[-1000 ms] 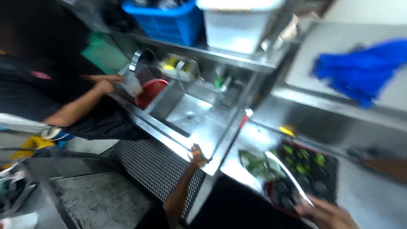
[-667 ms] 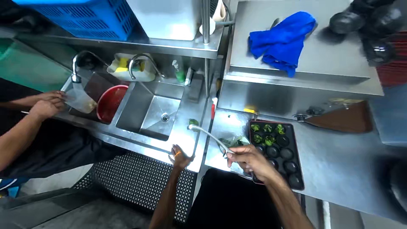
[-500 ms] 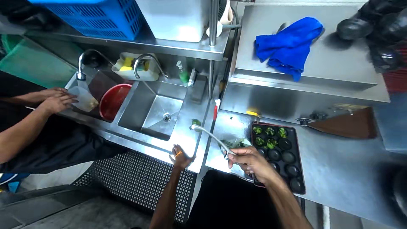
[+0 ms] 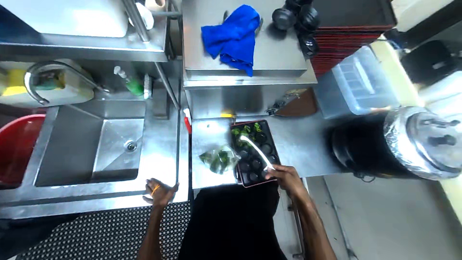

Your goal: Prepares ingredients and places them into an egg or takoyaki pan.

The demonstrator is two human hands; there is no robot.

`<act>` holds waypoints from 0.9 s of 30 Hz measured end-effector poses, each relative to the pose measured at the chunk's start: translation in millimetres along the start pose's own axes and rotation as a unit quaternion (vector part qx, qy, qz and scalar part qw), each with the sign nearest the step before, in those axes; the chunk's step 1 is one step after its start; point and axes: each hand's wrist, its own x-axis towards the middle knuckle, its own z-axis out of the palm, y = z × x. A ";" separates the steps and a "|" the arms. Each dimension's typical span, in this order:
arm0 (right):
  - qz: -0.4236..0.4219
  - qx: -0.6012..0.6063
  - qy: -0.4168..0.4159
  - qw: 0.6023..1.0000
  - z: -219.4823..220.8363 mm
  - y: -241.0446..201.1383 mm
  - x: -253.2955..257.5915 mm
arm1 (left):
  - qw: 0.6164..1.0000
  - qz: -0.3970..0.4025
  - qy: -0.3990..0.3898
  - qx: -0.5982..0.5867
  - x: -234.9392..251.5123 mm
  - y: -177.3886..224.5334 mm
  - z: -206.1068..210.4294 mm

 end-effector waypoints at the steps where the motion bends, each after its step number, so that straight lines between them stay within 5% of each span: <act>1: 0.004 -0.016 0.038 0.999 -11.8 10.0 1.5 | 1.000 -0.001 -0.003 0.001 -0.2 0.7 0.2; 7: 0.045 -0.256 0.187 0.947 -56.9 51.7 27.2 | 1.000 -0.002 -0.015 0.000 -1.3 1.5 0.4; 17: 0.104 -0.372 0.175 0.906 -46.0 39.2 65.8 | 1.000 -0.006 -0.002 0.007 3.4 -4.3 7.6; 27: 0.095 -0.396 0.176 0.896 -55.3 31.9 41.9 | 1.000 -0.008 -0.011 0.004 0.3 -3.1 5.2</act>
